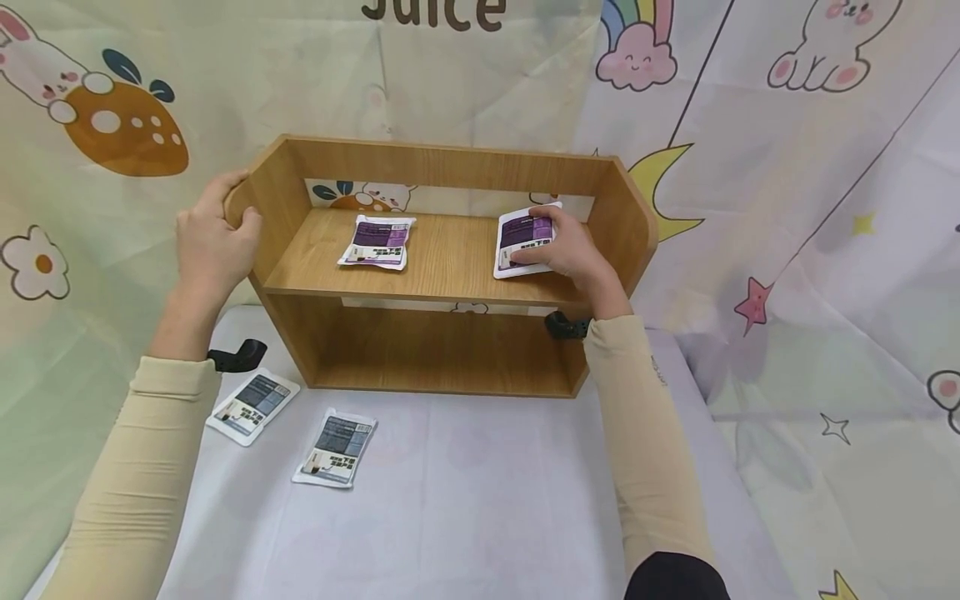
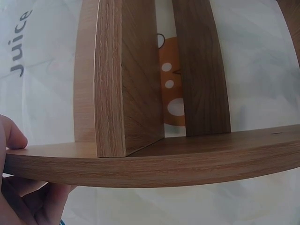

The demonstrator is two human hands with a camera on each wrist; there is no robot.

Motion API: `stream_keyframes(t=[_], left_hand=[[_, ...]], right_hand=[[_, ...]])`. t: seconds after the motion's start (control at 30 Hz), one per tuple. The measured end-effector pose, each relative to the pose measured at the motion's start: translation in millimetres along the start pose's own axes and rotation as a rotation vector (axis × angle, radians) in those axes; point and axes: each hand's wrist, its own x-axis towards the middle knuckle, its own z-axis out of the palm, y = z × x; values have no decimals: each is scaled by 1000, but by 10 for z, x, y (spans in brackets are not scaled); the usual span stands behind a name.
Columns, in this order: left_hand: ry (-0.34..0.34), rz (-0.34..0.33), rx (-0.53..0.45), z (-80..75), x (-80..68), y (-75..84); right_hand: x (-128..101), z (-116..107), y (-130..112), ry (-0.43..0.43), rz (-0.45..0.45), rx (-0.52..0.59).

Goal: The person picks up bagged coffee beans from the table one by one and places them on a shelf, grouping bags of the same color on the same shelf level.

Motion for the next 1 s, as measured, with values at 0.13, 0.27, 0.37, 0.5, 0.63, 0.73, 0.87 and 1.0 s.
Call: stream_keyframes(t=[0.13, 0.27, 0.37, 0.5, 0.63, 0.73, 0.87, 1.0], left_hand=[[6, 2, 8, 8, 7, -4], [2, 1, 14, 11, -3, -5], [3, 5, 17, 6, -11, -2], [3, 13, 20, -3, -20, 0], [-8, 4, 19, -10, -45, -17], [2, 13, 17, -10, -41, -22], [9, 25, 7, -4, -16, -14], [1, 14, 0, -6, -11, -11]], right_hand=[[47, -15, 26, 0, 6, -1], [91, -19, 62, -16, 13, -6], [108, -20, 81, -31, 12, -24], [117, -31, 106, -39, 3, -59], [137, -21, 136, -54, 11, -96], [157, -24, 138, -51, 12, -119], [164, -46, 122, -41, 15, -162], [150, -46, 109, -48, 32, -219]])
